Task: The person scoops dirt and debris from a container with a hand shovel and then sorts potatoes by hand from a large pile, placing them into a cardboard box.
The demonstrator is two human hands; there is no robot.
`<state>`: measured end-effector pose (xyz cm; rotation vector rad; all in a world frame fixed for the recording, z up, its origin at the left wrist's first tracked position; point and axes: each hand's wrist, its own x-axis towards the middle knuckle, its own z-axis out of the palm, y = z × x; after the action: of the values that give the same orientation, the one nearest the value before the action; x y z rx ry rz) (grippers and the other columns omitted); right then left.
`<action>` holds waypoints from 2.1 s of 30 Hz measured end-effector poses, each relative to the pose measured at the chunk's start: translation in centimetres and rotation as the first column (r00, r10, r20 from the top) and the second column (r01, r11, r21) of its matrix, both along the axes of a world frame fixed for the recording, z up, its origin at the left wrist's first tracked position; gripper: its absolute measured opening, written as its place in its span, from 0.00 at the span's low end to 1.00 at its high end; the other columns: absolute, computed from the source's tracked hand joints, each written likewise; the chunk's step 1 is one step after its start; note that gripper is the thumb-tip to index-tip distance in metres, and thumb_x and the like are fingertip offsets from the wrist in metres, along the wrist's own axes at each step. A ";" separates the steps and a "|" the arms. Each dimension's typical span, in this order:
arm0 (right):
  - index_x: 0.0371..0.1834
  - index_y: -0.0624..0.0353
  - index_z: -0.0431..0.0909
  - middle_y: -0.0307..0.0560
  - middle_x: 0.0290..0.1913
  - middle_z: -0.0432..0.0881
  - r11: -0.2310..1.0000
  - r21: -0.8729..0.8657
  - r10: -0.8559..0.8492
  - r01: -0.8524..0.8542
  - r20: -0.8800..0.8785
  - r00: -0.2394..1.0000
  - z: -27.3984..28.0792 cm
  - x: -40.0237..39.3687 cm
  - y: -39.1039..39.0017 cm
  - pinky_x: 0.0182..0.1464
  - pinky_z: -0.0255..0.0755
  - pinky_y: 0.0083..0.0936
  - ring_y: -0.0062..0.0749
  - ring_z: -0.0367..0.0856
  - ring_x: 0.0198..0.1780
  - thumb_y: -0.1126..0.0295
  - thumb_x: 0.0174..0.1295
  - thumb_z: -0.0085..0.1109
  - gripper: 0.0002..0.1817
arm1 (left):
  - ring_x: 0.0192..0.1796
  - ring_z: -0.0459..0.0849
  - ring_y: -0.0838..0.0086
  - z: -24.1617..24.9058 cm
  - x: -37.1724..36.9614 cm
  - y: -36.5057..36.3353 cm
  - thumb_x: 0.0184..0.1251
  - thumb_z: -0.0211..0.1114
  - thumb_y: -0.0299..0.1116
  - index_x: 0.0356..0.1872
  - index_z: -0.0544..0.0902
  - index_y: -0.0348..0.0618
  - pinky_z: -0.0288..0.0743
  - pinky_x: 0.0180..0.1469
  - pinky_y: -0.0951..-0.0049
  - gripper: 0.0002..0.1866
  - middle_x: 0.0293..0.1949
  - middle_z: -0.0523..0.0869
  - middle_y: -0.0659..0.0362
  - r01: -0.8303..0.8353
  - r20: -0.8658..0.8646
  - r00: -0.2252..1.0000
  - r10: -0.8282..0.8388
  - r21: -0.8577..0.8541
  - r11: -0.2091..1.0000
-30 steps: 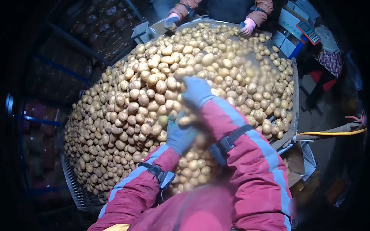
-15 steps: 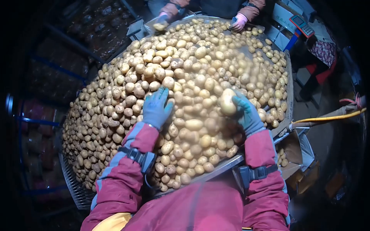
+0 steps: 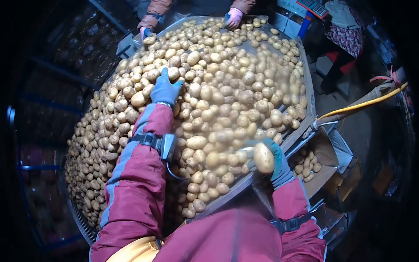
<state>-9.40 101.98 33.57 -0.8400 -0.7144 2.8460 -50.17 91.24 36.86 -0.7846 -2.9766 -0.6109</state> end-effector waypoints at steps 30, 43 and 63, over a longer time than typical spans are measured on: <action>0.64 0.64 0.76 0.50 0.39 0.88 0.963 0.178 -0.210 0.203 0.018 0.978 4.1 21.6 -5.0 0.34 0.84 0.30 0.35 0.89 0.35 0.44 0.72 0.61 0.33 | 0.68 0.77 0.72 -1.1 39.6 2.1 0.80 0.64 0.43 0.81 0.62 0.38 0.71 0.71 0.69 0.37 0.68 0.79 0.54 0.480 0.793 -0.236 -0.562 0.598 0.642; 0.71 0.62 0.76 0.46 0.57 0.85 0.473 0.878 -0.765 -0.074 0.452 0.459 -0.2 53.4 -5.8 0.56 0.80 0.28 0.26 0.83 0.53 0.58 0.71 0.67 0.29 | 0.67 0.80 0.74 -2.6 48.2 3.5 0.77 0.68 0.37 0.74 0.73 0.36 0.72 0.70 0.72 0.30 0.68 0.81 0.55 0.513 0.863 -0.370 -0.344 0.499 0.699; 0.62 0.63 0.82 0.47 0.47 0.91 0.837 0.539 0.017 -0.093 0.145 0.989 0.4 7.6 -2.1 0.33 0.79 0.15 0.20 0.86 0.31 0.66 0.78 0.53 0.17 | 0.65 0.80 0.49 0.2 10.0 -13.4 0.67 0.71 0.42 0.57 0.84 0.41 0.71 0.69 0.53 0.22 0.59 0.85 0.43 0.309 -0.368 0.890 -0.270 0.049 0.950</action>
<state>-1.76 99.88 33.99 -0.9158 -1.4942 2.4161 -40.16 77.81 37.07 -1.1994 -2.4960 -0.5558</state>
